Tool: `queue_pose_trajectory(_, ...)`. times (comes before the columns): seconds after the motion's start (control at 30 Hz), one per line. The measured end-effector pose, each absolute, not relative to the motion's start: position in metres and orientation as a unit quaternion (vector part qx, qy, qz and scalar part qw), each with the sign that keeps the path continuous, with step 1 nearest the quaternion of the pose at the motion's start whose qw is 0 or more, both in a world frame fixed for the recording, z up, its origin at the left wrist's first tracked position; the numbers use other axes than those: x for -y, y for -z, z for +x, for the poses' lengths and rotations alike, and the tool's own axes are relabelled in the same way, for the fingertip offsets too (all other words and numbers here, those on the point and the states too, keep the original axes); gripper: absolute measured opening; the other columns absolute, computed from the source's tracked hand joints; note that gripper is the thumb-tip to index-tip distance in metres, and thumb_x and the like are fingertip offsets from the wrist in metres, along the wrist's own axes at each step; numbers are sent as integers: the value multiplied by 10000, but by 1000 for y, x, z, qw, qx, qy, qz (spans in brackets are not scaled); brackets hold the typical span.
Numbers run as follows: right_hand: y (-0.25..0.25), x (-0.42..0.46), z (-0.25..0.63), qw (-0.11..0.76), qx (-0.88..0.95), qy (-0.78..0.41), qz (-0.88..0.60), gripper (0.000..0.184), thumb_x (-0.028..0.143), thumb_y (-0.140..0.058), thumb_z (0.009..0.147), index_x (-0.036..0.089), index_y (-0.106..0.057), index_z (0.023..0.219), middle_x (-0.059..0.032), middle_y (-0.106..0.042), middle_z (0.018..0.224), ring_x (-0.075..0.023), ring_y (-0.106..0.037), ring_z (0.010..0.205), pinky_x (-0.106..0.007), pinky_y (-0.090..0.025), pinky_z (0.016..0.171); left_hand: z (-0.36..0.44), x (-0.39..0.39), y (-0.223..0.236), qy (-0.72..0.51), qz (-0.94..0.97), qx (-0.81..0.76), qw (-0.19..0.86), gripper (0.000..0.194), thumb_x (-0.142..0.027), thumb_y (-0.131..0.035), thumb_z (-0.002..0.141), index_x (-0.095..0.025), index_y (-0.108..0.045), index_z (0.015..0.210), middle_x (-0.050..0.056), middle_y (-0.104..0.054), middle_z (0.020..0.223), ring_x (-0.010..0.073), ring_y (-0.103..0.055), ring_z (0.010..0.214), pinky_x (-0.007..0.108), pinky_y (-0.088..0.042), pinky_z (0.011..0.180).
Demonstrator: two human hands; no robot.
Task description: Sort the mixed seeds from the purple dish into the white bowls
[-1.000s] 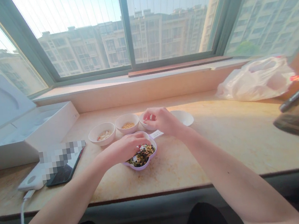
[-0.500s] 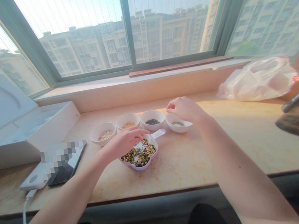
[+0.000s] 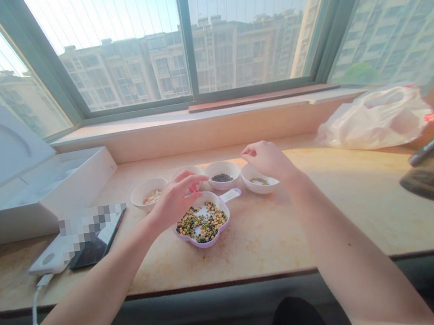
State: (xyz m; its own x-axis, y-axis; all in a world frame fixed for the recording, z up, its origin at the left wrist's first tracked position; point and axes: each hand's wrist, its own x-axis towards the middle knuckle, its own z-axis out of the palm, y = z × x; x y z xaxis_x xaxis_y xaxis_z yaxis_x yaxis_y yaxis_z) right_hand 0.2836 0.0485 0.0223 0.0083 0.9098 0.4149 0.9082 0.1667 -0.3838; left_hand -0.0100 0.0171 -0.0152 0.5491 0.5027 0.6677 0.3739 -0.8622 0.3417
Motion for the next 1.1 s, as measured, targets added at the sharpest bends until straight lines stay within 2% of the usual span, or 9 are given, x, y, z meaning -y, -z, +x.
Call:
queue_pose_trajectory(0.1, -20, -44, 263, 354, 724, -43, -590, 263, 348, -624, 882, 183, -822, 936, -96, -790, 857, -234, -694, 774, -357, -523, 754, -9, -15, 14, -430, 869, -241, 57, 430, -30, -675, 914, -244, -647, 1286, 8, -643, 1050, 79, -637, 806, 238, -570, 799)
queue_pose_trajectory(0.2, -16, -37, 246, 380, 748, -144, -525, 298, 402, -639, 888, 171, -810, 967, -88, -784, 867, -219, -675, 762, -348, -507, 721, -9, -12, 12, -449, 861, -235, 37, 466, -15, -670, 912, -258, -633, 1308, -2, -634, 1040, 68, -632, 788, 219, -563, 783)
queue_pose_trajectory(0.33, -17, -22, 228, 343, 765, -335, -430, 370, 487, -694, 863, 171, -813, 1016, -78, -773, 905, -190, -660, 766, -307, -487, 670, -8, -11, 13, -459, 857, -232, 28, 472, -24, -644, 927, -275, -614, 1326, 3, -629, 1068, 68, -635, 774, 221, -572, 764)
queue_pose_trajectory(0.43, -16, -14, 218, 300, 766, -420, -384, 427, 561, -725, 844, 179, -820, 1012, -62, -749, 884, -149, -611, 719, -273, -440, 619, -6, -12, 15, -461, 857, -231, 25, 440, -70, -654, 945, -279, -608, 1330, 13, -635, 1078, 85, -654, 802, 233, -579, 757)
queue_pose_trajectory(0.63, -3, -15, 204, 281, 755, -445, -391, 436, 594, -754, 822, 160, -787, 850, -2, -623, 682, -92, -445, 581, -255, -307, 530, -4, -14, 22, -440, 869, -225, 20, 368, -103, -649, 969, -263, -619, 1299, 17, -646, 1078, 108, -682, 897, 245, -587, 788)
queue_pose_trajectory(0.83, -7, -12, 202, 277, 760, -447, -381, 327, 493, -789, 787, 170, -770, 829, 20, -590, 669, -99, -447, 606, -261, -325, 558, -7, -11, 21, -394, 889, -232, 10, 315, -123, -656, 976, -255, -636, 1261, 13, -646, 1080, 108, -684, 915, 233, -585, 802)
queue_pose_trajectory(1.1, -5, -10, 199, 281, 748, -438, -413, 257, 406, -752, 755, 159, -711, 697, 38, -504, 622, -98, -388, 602, -263, -292, 558, -5, -3, 18, -365, 902, -225, -47, 408, -179, -599, 1024, -306, -554, 1409, 18, -632, 1131, 90, -675, 825, 197, -566, 693)
